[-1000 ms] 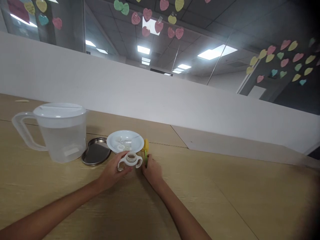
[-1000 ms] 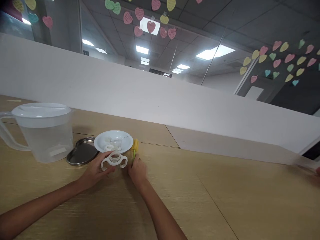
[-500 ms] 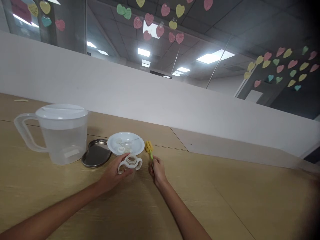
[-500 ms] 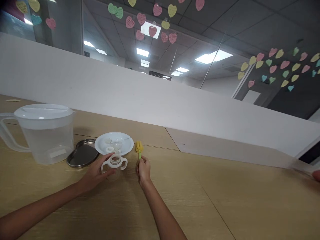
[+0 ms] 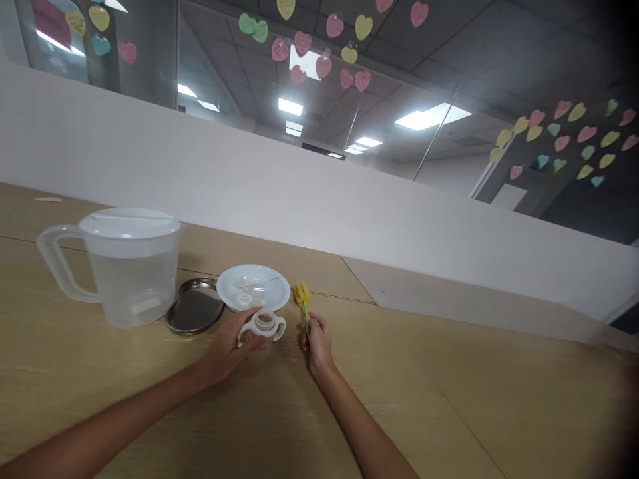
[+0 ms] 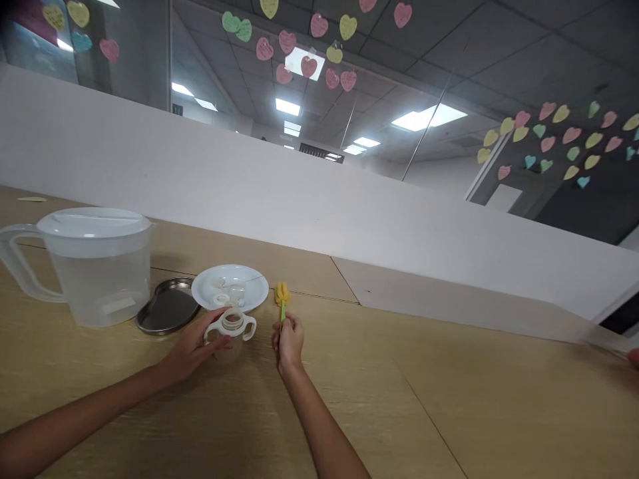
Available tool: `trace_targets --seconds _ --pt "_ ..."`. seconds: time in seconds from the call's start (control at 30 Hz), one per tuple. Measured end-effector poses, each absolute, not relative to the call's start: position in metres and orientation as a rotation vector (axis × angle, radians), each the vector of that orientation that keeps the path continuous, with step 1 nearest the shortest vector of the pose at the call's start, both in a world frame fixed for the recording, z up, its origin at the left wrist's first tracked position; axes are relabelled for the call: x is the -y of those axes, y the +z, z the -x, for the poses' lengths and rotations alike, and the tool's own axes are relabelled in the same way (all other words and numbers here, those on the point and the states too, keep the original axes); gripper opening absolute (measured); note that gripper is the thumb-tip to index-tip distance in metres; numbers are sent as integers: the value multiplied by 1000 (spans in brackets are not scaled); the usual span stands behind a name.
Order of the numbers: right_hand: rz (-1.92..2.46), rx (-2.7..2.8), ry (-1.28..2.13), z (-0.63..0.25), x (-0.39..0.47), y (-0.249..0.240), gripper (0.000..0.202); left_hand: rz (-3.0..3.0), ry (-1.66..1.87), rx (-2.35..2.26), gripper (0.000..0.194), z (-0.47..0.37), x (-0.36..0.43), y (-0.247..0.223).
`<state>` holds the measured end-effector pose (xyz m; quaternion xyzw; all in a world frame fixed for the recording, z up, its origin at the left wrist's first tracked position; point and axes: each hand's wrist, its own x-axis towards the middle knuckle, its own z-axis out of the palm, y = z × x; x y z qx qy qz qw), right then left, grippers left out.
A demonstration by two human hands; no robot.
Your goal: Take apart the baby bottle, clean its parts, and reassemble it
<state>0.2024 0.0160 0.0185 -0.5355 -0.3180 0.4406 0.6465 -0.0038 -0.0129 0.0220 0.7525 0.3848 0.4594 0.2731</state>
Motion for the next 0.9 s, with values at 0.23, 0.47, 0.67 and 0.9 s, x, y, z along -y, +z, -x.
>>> trace_targets --seconds 0.23,0.47,0.67,0.9 --pt "1210 775 1012 -202 -14 19 42 -2023 1238 -1048 53 4 14 24" --pt "1223 795 1011 -202 -14 18 48 -1989 1250 -1041 52 3 17 29" --pt "1225 811 1018 -201 -15 16 47 -1994 1244 -1044 51 3 16 30" --pt "1227 810 1018 -202 -16 14 47 -1993 1240 -1032 52 4 16 28"
